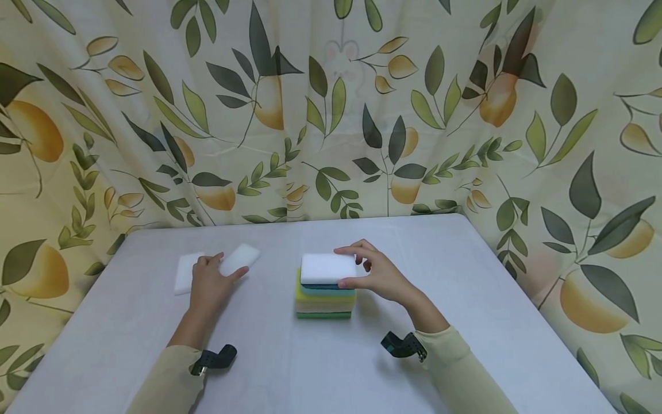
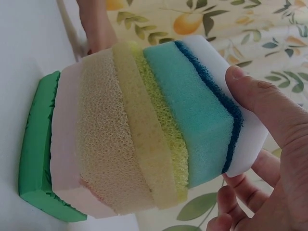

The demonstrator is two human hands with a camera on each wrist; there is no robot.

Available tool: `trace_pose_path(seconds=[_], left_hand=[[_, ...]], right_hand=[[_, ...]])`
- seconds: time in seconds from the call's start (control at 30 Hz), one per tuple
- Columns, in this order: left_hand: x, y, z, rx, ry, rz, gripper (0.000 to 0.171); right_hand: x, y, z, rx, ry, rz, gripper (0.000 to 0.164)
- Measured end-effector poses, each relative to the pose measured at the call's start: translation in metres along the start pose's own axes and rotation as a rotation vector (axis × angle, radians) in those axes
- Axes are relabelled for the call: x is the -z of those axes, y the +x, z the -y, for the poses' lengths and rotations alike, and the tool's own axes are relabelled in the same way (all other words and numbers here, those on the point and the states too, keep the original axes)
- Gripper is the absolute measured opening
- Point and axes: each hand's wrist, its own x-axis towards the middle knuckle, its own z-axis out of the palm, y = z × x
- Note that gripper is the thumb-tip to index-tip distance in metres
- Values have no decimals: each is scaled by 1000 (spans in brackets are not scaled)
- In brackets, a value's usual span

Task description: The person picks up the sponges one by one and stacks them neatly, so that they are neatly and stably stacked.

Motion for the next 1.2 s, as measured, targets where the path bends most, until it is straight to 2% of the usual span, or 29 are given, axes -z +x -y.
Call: trace_pose_path(seconds=[0.3,0.7,0.97,1.2], left_hand=[[-1,2,4,-39,73,29,87],[5,4,1,-90,134,52,82],[4,6,4,-97,132,46,79],[1,8,6,-81,107,5,75]], right_hand=[[0,1,1,2,6,-4,62],[0,1,2,-4,11,-6,61],[0,1,2,-5,15,-6,62],[-1,1,1,-2,11,-1,61]])
